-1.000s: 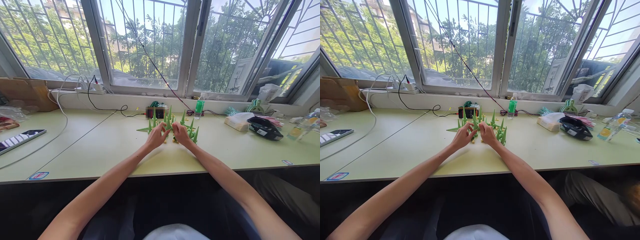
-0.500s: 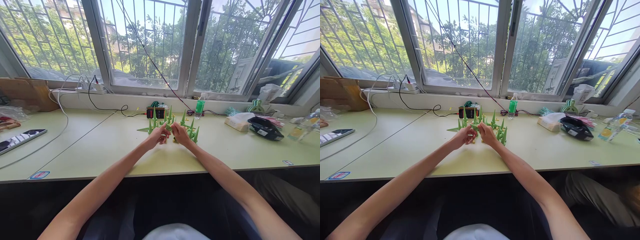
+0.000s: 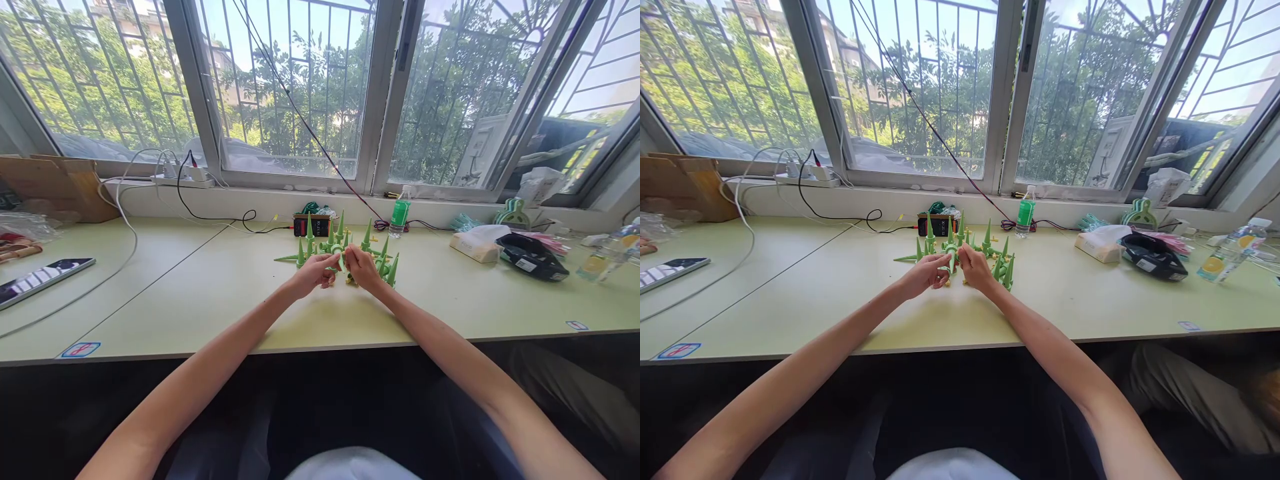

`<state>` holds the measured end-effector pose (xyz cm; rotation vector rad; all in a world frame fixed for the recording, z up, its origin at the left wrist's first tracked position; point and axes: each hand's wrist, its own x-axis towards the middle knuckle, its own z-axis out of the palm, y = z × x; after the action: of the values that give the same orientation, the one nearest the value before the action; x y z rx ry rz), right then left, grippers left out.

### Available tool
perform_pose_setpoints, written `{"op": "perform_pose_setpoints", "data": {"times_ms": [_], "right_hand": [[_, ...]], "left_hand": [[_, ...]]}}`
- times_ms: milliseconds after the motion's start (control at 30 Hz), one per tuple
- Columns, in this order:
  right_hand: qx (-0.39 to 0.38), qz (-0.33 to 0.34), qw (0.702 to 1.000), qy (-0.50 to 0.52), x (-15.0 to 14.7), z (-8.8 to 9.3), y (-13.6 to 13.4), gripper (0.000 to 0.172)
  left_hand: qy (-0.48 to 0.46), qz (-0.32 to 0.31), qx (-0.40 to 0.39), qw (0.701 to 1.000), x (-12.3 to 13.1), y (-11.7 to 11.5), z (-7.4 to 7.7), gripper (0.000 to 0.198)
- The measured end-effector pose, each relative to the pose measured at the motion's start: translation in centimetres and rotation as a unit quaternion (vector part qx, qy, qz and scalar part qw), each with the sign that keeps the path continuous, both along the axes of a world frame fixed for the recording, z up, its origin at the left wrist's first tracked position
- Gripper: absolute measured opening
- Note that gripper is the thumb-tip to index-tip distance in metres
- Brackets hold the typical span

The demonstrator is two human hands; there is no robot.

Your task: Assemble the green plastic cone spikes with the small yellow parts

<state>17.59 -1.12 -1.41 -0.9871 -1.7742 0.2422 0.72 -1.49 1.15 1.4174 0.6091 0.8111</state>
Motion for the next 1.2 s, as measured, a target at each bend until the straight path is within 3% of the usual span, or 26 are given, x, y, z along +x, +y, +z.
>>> {"op": "perform_pose_setpoints", "data": {"times_ms": [633,967,1200], "right_hand": [[-0.012,0.003,1.0,0.004,0.0,-0.1,0.1,0.042],[-0.042,0.031,0.998,0.043,-0.2,-0.1,0.1,0.047],[-0.031,0.013,0.999,0.033,-0.3,0.0,0.1,0.048]], "left_hand": [[0.046,0.095,0.154,0.982,0.2,0.0,-0.6,0.044],[0.083,0.177,0.256,0.947,0.3,0.6,-1.4,0.045],[0.051,0.165,0.194,0.966,0.5,0.3,-1.0,0.05]]}}
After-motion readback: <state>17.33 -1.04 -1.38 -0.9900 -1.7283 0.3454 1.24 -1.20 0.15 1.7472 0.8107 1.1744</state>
